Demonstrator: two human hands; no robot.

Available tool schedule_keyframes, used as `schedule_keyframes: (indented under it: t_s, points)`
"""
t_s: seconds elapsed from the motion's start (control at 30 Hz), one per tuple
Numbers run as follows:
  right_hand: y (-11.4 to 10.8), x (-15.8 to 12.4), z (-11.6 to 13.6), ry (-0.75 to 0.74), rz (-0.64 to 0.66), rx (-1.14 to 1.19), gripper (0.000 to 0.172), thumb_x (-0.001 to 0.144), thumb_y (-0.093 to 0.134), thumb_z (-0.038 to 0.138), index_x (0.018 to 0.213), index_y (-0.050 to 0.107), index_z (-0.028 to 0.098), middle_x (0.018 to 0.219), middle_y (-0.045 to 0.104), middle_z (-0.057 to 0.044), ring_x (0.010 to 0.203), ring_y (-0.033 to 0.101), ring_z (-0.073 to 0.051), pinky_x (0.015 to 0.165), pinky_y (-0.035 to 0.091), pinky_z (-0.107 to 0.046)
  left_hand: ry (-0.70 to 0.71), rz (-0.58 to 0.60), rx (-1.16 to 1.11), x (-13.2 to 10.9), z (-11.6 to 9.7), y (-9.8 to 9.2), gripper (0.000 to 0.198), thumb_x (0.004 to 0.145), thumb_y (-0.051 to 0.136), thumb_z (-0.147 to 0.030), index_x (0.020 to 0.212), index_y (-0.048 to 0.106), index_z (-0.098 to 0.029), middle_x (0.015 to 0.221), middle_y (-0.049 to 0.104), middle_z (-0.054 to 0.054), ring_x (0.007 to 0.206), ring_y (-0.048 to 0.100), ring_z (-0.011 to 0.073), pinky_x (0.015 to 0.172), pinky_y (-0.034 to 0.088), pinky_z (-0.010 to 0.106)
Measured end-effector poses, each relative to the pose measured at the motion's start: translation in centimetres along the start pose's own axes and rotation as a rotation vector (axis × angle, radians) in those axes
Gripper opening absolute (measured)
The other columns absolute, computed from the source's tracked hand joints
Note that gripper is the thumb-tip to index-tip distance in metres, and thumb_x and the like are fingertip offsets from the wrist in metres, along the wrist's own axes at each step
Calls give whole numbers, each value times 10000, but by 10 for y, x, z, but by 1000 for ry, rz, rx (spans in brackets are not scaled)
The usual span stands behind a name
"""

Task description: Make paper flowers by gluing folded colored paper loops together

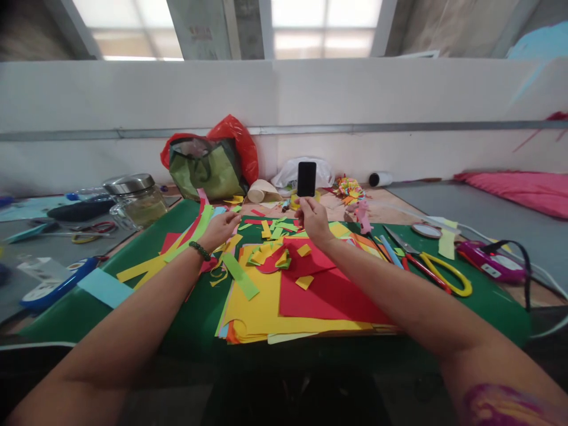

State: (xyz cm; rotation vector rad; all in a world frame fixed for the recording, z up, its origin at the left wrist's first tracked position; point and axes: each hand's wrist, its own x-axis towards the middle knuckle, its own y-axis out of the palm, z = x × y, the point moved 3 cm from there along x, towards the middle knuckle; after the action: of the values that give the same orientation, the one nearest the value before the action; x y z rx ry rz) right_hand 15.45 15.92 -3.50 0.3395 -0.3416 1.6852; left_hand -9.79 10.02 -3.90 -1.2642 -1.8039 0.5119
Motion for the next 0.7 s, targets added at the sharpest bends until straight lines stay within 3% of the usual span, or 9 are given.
schedule_keyframes:
  t_s: [0.1, 0.2, 0.3, 0.47, 0.6, 0.7]
  points:
    - [0, 17, 21, -75, 146, -144, 334, 867, 496, 476, 805, 620, 172, 543, 516, 32, 410, 420, -80, 408, 333, -208, -12, -4, -9, 0, 1, 0, 312, 871, 458, -330, 897, 710, -147, 802, 717, 52, 761, 623, 201, 760, 481, 290]
    - [-2, 35, 33, -154, 179, -356, 292, 865, 515, 395, 771, 653, 155, 580, 569, 6, 465, 472, -91, 454, 363, -208, -36, -34, -8, 2, 4, -2, 305, 865, 462, -320, 881, 710, -144, 819, 722, 65, 778, 628, 210, 755, 479, 297]
    - [-5, 45, 35, -212, 166, -597, 208, 840, 533, 269, 841, 696, 140, 681, 654, -28, 557, 544, -120, 518, 402, -223, -70, -89, -8, 5, 9, -8, 284, 857, 475, -311, 889, 711, -155, 852, 731, 71, 828, 633, 220, 776, 479, 299]
    - [-9, 44, 23, -204, 253, -953, 213, 801, 544, 149, 888, 737, 129, 827, 727, -75, 721, 639, -174, 637, 451, -255, -134, -165, -50, 9, 16, -16, 296, 855, 473, -290, 922, 716, -136, 909, 738, 101, 876, 640, 241, 818, 479, 330]
    - [-14, 43, 17, -209, 294, -1047, 219, 781, 560, 122, 903, 740, 146, 905, 740, -77, 814, 660, -182, 698, 467, -245, -182, -212, -132, 10, 20, -18, 260, 832, 511, -280, 921, 713, -144, 954, 738, 97, 936, 632, 250, 883, 464, 350]
    - [-19, 44, 15, -169, 285, -997, 215, 786, 565, 144, 921, 732, 155, 852, 730, -59, 717, 651, -158, 627, 454, -232, -247, -251, -222, 13, 26, -21, 221, 813, 539, -259, 914, 700, -147, 948, 738, 87, 941, 634, 230, 879, 472, 327]
